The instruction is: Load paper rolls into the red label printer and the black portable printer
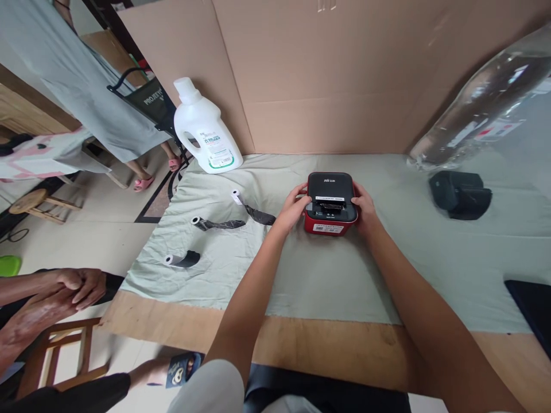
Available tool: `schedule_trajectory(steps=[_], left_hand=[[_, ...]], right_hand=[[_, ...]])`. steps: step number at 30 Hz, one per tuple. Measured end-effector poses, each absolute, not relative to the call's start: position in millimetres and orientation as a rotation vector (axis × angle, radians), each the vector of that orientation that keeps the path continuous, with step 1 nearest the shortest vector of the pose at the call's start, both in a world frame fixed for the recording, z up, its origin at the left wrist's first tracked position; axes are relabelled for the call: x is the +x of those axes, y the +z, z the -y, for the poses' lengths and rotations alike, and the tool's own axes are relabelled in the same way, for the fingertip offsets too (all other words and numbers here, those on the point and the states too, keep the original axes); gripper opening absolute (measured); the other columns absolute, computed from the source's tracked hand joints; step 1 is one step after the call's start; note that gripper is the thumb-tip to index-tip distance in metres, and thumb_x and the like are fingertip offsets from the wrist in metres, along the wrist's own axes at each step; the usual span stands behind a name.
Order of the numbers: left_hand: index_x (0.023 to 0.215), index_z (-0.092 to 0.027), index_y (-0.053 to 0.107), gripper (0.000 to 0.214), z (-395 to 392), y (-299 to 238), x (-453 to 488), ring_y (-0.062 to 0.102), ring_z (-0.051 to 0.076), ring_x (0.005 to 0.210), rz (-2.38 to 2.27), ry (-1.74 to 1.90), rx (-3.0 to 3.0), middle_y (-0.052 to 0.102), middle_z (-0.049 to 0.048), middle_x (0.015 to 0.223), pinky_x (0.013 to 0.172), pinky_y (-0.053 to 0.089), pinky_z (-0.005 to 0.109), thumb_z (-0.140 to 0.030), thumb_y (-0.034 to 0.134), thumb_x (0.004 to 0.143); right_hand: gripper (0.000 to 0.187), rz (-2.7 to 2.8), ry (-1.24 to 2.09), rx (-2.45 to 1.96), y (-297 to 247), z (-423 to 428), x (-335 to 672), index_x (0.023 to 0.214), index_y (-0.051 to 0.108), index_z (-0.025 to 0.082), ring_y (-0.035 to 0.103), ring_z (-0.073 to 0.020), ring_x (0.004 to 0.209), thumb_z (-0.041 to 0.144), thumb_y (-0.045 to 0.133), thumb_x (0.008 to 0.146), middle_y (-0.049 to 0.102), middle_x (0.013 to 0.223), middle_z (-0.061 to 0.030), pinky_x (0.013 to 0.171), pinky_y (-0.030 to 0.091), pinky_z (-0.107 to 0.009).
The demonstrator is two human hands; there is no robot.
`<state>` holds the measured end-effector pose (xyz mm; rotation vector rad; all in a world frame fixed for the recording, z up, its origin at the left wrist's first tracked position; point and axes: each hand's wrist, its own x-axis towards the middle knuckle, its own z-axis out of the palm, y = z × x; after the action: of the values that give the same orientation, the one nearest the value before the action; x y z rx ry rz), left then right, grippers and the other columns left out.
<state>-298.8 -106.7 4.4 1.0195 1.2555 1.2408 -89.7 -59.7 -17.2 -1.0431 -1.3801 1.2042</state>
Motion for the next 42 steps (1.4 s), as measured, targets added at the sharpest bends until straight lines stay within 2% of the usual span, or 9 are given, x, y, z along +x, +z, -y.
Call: schedule_trajectory(steps=[8,13,19,26,31,33,36,39,42], left_hand=[[0.141,-0.031,0.062,0.054,109.9,11.7,-305.7,0.064,0.021,0.117,-1.283,1.156,1.018,0.065,0.0049,0.135,0.073,0.054,0.023,-0.033,0.066,0.087],[0.145,-0.031,0.060,0.057,111.3,14.6,-307.8,0.061,0.023,0.126,-1.267,1.117,0.997,0.064,0.0060,0.139,0.075,0.052,0.023,-0.045,0.066,0.090],[0.140,-0.026,0.064,0.059,111.4,16.4,-301.6,0.065,0.019,0.109,-1.313,1.188,1.021,0.063,0.0056,0.139,0.071,0.052,0.021,-0.026,0.066,0.082],[0.140,-0.019,0.065,0.055,114.5,42.0,-307.7,0.069,0.020,0.110,-1.390,1.103,1.059,0.069,0.0108,0.138,0.073,0.054,0.022,-0.025,0.067,0.085],[0.134,-0.022,0.069,0.046,123.6,62.2,-395.9,0.071,0.023,0.112,-1.981,1.346,1.375,0.075,0.0093,0.129,0.097,0.057,0.034,-0.019,0.061,0.089],[0.140,-0.024,0.067,0.059,129.1,60.5,-440.6,0.067,0.028,0.125,-2.368,1.146,1.418,0.071,0.0094,0.139,0.109,0.052,0.041,-0.009,0.058,0.084],[0.141,-0.023,0.069,0.070,130.0,50.0,-486.5,0.063,0.030,0.133,-2.366,0.580,1.621,0.068,0.0095,0.146,0.114,0.048,0.041,-0.001,0.056,0.076],[0.130,-0.024,0.076,0.055,128.0,47.0,-500.6,0.070,0.029,0.120,-2.260,0.375,1.809,0.077,0.0087,0.129,0.108,0.051,0.037,-0.010,0.061,0.079],[0.121,-0.024,0.078,0.040,145.2,63.8,-498.7,0.074,0.025,0.099,-2.245,0.537,1.834,0.080,0.0073,0.113,0.098,0.054,0.034,-0.023,0.066,0.082]], right_hand=[[0.079,1.389,1.238,-0.962,-21.0,68.0,-89.0,0.146,0.055,0.031,0.051,-0.0304,0.150,0.077,0.054,0.082,0.058,0.158,-0.0053,0.122,0.046,-0.050],[0.055,1.195,1.398,-0.759,-27.5,65.6,-87.7,0.129,0.067,0.037,0.051,-0.0307,0.149,0.068,0.065,0.084,0.064,0.151,0.0022,0.129,0.036,-0.054],[0.057,1.146,1.349,-0.750,-31.8,55.7,-88.7,0.125,0.071,0.031,0.053,-0.0349,0.146,0.044,0.077,0.070,0.071,0.142,-0.0016,0.128,0.037,-0.055],[0.059,1.148,1.261,-0.736,-40.9,59.2,-90.9,0.128,0.070,0.029,0.054,-0.0327,0.146,0.049,0.073,0.073,0.070,0.144,-0.0035,0.126,0.040,-0.052],[0.056,1.140,1.283,-0.701,-42.8,59.1,-90.3,0.126,0.072,0.030,0.055,-0.0318,0.145,0.050,0.075,0.074,0.069,0.145,-0.0027,0.127,0.039,-0.051],[0.055,1.131,1.289,-0.697,-43.9,57.1,-89.8,0.125,0.072,0.031,0.056,-0.0318,0.145,0.049,0.075,0.073,0.070,0.144,-0.0027,0.126,0.040,-0.052],[0.054,1.117,1.291,-0.704,-46.1,54.2,-89.0,0.125,0.073,0.031,0.057,-0.0310,0.144,0.047,0.075,0.073,0.071,0.141,-0.0020,0.126,0.042,-0.052],[0.052,1.101,1.303,-0.704,-47.0,53.0,-88.4,0.124,0.073,0.033,0.058,-0.0295,0.142,0.045,0.075,0.073,0.072,0.140,-0.0005,0.124,0.044,-0.051],[0.050,1.095,1.317,-0.696,-45.9,53.2,-88.1,0.122,0.074,0.032,0.061,-0.0286,0.139,0.043,0.075,0.073,0.073,0.137,-0.0012,0.122,0.046,-0.049]])
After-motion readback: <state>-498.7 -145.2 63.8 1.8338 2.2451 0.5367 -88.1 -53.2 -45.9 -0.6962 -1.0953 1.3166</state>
